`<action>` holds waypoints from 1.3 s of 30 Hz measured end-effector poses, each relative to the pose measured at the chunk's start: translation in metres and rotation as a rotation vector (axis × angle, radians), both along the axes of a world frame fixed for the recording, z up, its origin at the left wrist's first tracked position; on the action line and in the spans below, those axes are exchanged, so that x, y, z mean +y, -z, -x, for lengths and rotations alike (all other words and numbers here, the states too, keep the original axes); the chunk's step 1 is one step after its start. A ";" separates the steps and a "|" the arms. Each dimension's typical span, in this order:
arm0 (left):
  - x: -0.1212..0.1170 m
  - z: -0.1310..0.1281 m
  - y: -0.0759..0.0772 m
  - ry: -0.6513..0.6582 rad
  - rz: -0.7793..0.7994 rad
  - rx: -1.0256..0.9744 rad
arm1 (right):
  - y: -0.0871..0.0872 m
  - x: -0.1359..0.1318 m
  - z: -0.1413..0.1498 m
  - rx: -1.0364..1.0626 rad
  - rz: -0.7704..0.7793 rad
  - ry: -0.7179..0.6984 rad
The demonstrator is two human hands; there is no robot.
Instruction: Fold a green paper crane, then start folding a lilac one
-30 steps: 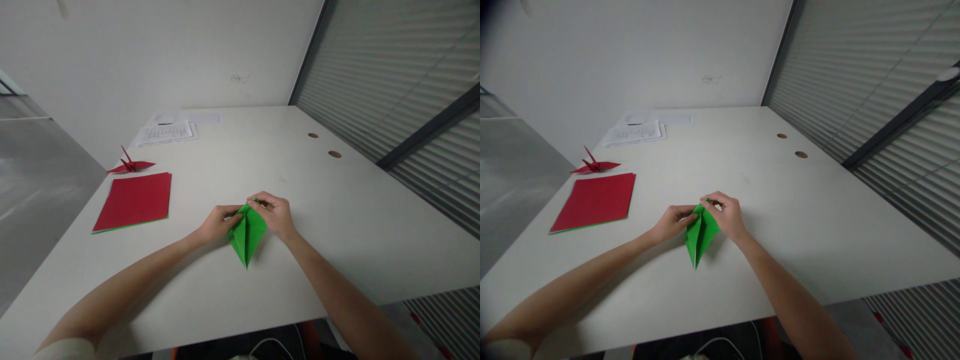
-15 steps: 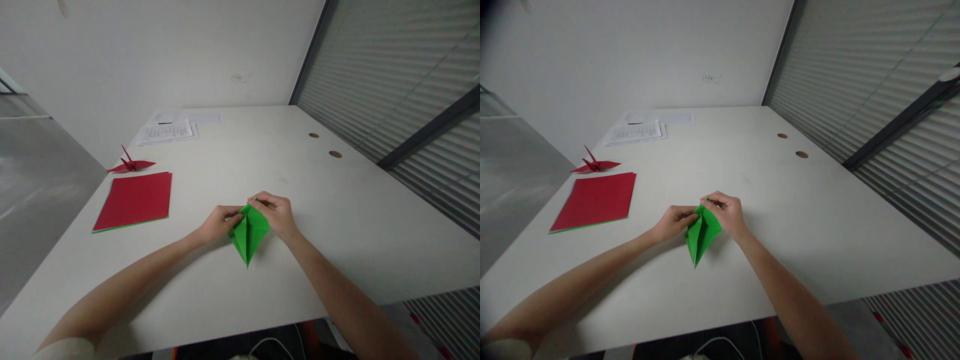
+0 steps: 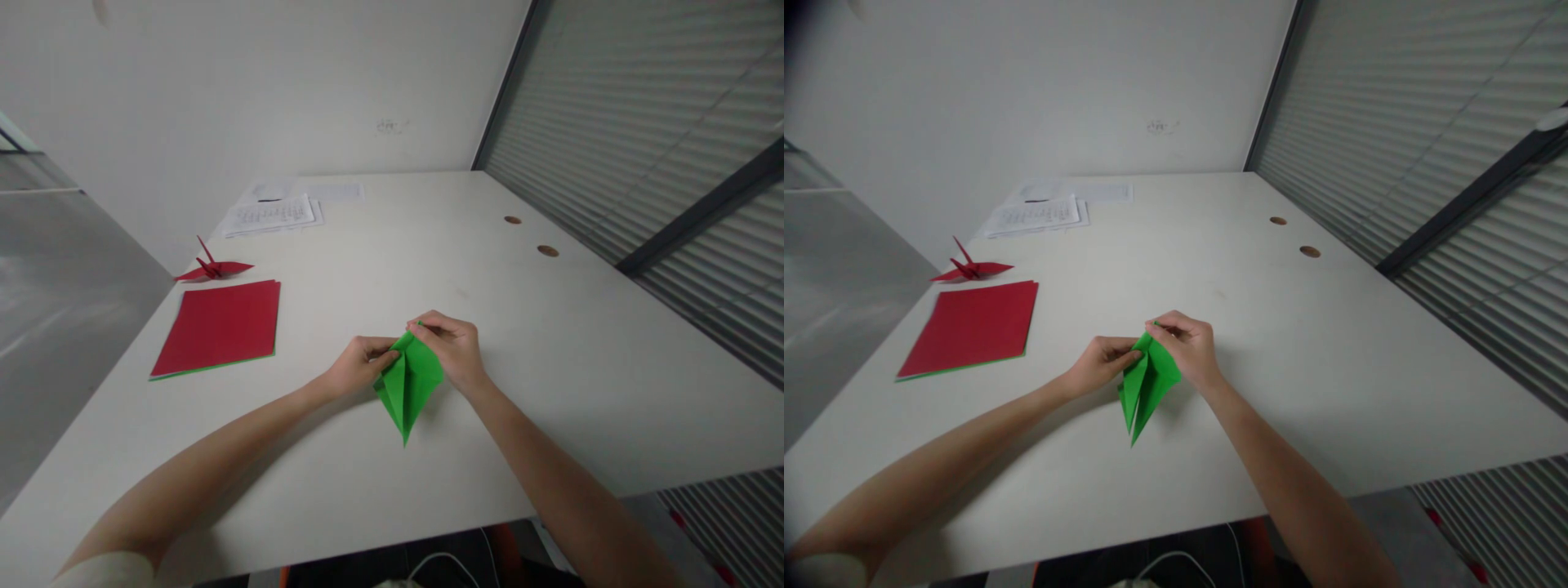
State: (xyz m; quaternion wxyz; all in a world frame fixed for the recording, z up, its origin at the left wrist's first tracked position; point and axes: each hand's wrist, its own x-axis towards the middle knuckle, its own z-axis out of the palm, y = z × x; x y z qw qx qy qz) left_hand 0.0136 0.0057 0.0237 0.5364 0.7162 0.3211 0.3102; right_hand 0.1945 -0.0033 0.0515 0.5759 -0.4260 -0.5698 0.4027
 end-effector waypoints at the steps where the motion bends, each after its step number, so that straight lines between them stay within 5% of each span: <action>1: 0.000 0.000 0.000 0.002 -0.002 0.003 | 0.000 0.000 0.000 0.001 -0.001 0.000; 13: -0.001 -0.002 -0.001 0.008 0.056 -0.041 | -0.001 0.000 -0.001 0.050 0.071 -0.030; 39: 0.001 -0.001 0.009 0.009 0.100 -0.073 | 0.001 0.000 -0.002 0.013 -0.048 -0.004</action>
